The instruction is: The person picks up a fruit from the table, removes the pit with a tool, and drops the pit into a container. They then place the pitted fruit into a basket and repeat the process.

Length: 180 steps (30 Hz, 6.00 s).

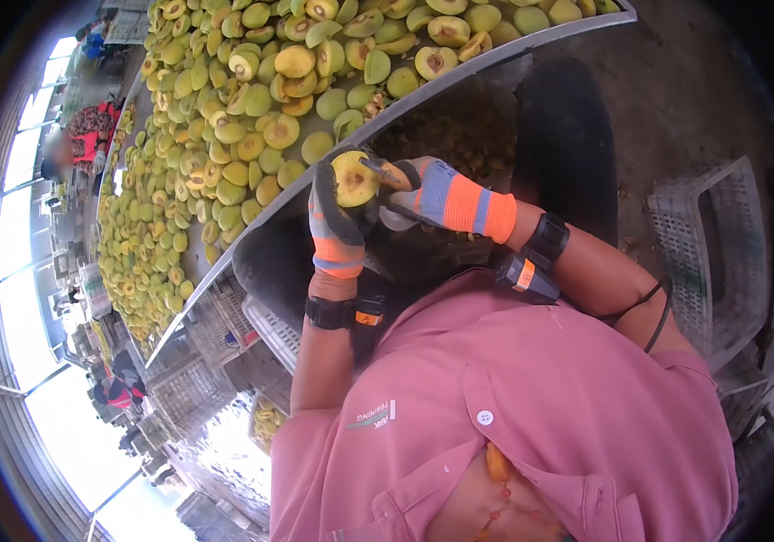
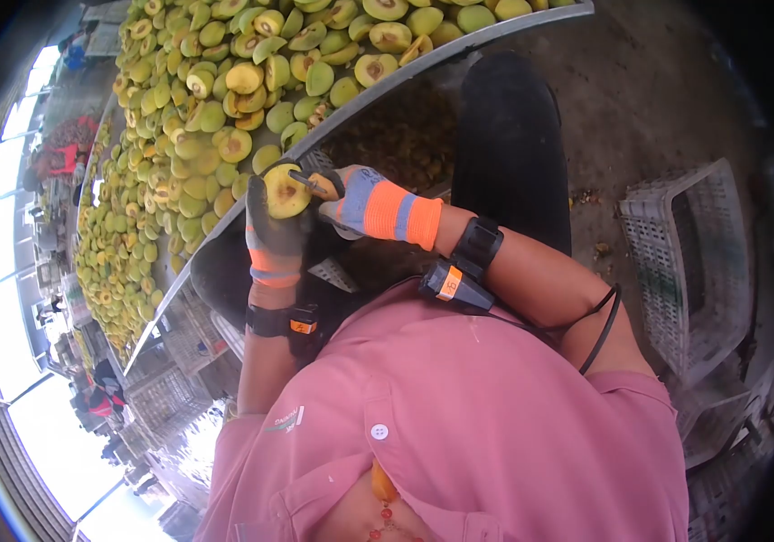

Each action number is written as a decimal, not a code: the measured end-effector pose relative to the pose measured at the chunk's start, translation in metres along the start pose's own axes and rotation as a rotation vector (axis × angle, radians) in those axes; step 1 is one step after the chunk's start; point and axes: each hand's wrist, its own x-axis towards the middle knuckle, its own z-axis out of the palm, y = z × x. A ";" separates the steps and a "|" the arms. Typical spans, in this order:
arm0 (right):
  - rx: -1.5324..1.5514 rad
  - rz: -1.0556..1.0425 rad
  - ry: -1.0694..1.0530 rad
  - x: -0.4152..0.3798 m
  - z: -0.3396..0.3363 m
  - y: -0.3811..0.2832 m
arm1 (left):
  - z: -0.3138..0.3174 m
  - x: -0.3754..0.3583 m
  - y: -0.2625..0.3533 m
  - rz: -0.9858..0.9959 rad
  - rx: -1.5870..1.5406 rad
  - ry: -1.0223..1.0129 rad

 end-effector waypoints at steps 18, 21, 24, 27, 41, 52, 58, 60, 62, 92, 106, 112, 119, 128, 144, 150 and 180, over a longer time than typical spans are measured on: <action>0.006 -0.066 0.044 0.009 0.006 0.028 | 0.008 -0.002 0.007 0.175 -0.294 0.037; 0.005 -0.067 0.004 0.006 0.006 0.027 | 0.008 -0.004 0.006 0.265 -0.181 0.050; 0.030 -0.049 0.015 0.007 0.006 0.027 | 0.010 -0.004 0.010 0.267 -0.205 0.069; 0.014 -0.030 0.024 0.004 0.004 0.024 | 0.012 -0.003 0.014 0.274 -0.227 0.059; -0.029 0.065 -0.037 0.012 0.003 0.031 | 0.021 -0.003 -0.003 0.100 -0.375 0.108; -0.071 0.177 -0.032 0.008 0.005 0.015 | 0.029 -0.003 0.000 0.130 -0.206 0.183; -0.016 0.199 -0.063 0.013 0.004 0.035 | 0.016 0.003 -0.008 0.296 0.116 0.045; -0.019 0.196 -0.070 0.014 0.005 0.036 | 0.014 0.003 -0.009 0.267 0.112 0.015; -0.064 0.159 -0.067 0.022 0.005 0.050 | 0.013 0.003 -0.011 0.228 0.089 -0.006; -0.204 0.164 0.067 0.031 0.009 0.072 | 0.030 0.000 -0.038 0.010 -0.033 0.017; -0.242 0.247 -0.019 0.012 -0.005 0.031 | 0.030 0.009 -0.029 -0.170 -0.416 0.008; -0.291 0.071 -0.191 0.021 -0.006 0.050 | 0.036 0.003 -0.025 -0.011 -0.144 0.024; 0.029 0.220 -0.348 0.011 -0.016 0.047 | 0.012 0.018 -0.024 0.215 -0.021 -0.275; 0.512 0.123 -0.694 0.008 -0.029 0.064 | -0.014 0.011 0.006 0.242 0.060 -0.350; -0.466 -0.361 -0.489 0.002 -0.024 0.059 | 0.005 0.006 0.010 0.614 0.485 -0.203; -0.376 0.006 -0.213 -0.004 -0.018 0.041 | 0.017 0.005 -0.007 0.320 0.247 -0.211; 0.076 0.110 -0.394 -0.001 -0.022 0.070 | 0.000 -0.029 -0.039 0.404 0.265 -0.085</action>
